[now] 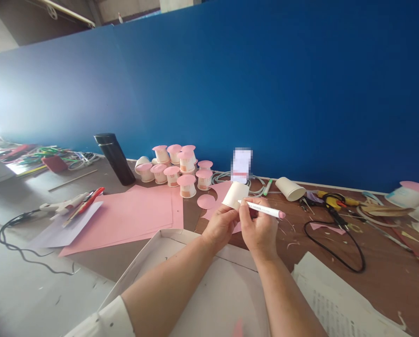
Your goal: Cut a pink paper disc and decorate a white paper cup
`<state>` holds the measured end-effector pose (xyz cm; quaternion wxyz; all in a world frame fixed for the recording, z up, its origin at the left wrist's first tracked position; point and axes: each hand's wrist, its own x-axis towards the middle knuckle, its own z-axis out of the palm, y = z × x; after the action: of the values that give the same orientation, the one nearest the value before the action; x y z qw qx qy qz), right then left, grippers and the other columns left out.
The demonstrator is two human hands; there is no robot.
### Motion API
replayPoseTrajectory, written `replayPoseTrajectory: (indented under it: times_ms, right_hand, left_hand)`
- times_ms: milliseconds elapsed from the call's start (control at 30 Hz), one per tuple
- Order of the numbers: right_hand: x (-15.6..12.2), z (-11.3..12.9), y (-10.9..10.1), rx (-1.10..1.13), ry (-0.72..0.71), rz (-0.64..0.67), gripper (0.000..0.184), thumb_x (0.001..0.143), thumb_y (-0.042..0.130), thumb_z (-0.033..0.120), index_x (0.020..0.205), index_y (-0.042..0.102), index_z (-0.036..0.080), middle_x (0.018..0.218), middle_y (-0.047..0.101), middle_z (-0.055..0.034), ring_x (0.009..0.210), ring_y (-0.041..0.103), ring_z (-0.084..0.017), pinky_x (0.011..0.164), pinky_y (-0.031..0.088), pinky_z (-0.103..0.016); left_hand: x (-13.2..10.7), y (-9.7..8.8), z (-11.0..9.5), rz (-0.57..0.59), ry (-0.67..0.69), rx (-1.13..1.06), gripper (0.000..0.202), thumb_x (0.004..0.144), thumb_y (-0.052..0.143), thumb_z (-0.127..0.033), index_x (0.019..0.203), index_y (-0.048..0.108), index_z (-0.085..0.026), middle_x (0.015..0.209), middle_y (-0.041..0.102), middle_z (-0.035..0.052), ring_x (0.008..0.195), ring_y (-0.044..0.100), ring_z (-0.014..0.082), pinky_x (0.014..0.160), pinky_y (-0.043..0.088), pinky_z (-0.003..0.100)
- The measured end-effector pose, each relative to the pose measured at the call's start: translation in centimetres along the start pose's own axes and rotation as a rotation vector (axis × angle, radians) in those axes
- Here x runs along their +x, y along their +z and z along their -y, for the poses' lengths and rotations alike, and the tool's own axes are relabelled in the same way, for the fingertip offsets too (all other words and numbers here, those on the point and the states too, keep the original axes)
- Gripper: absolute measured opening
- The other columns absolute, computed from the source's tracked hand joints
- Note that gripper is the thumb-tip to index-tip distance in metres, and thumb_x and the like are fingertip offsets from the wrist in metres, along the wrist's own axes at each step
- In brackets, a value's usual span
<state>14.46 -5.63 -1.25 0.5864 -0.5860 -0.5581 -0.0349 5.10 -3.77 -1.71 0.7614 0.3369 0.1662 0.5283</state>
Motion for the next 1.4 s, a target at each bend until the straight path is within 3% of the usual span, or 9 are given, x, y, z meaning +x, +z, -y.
replayPoseTrajectory:
  times_ms: [333, 833, 1400]
  right_hand:
    - [0.12, -0.22, 0.02, -0.013, -0.032, 0.000, 0.024, 0.084, 0.057, 0.041, 0.087, 0.063, 0.018, 0.077, 0.068, -0.0071, 0.065, 0.062, -0.019, 0.063, 0.049, -0.030]
    - [0.04, -0.22, 0.08, -0.039, -0.021, 0.005, 0.027, 0.085, 0.055, 0.043, 0.087, 0.063, 0.017, 0.076, 0.067, -0.0076, 0.063, 0.061, -0.019, 0.062, 0.049, -0.031]
    - [0.03, -0.23, 0.06, -0.059, -0.023, 0.005, 0.028, 0.085, 0.054, 0.043, 0.087, 0.064, 0.017, 0.075, 0.067, -0.0077, 0.065, 0.061, -0.020, 0.063, 0.049, -0.031]
  left_hand:
    - [0.37, -0.53, 0.26, -0.029, 0.003, -0.070, 0.030, 0.063, 0.079, -0.033, 0.084, 0.073, -0.012, 0.097, 0.070, 0.0125, 0.108, 0.059, 0.0279, 0.099, 0.040, 0.040]
    - [0.36, -0.72, 0.40, -0.076, 0.023, -0.095, 0.020, 0.068, 0.073, -0.027, 0.083, 0.070, -0.015, 0.094, 0.070, 0.0073, 0.099, 0.062, 0.0218, 0.094, 0.044, 0.036]
    - [0.44, -0.92, 0.42, -0.083, 0.003, -0.128, 0.022, 0.069, 0.070, -0.024, 0.088, 0.071, -0.014, 0.098, 0.069, 0.0092, 0.100, 0.062, 0.0211, 0.094, 0.044, 0.033]
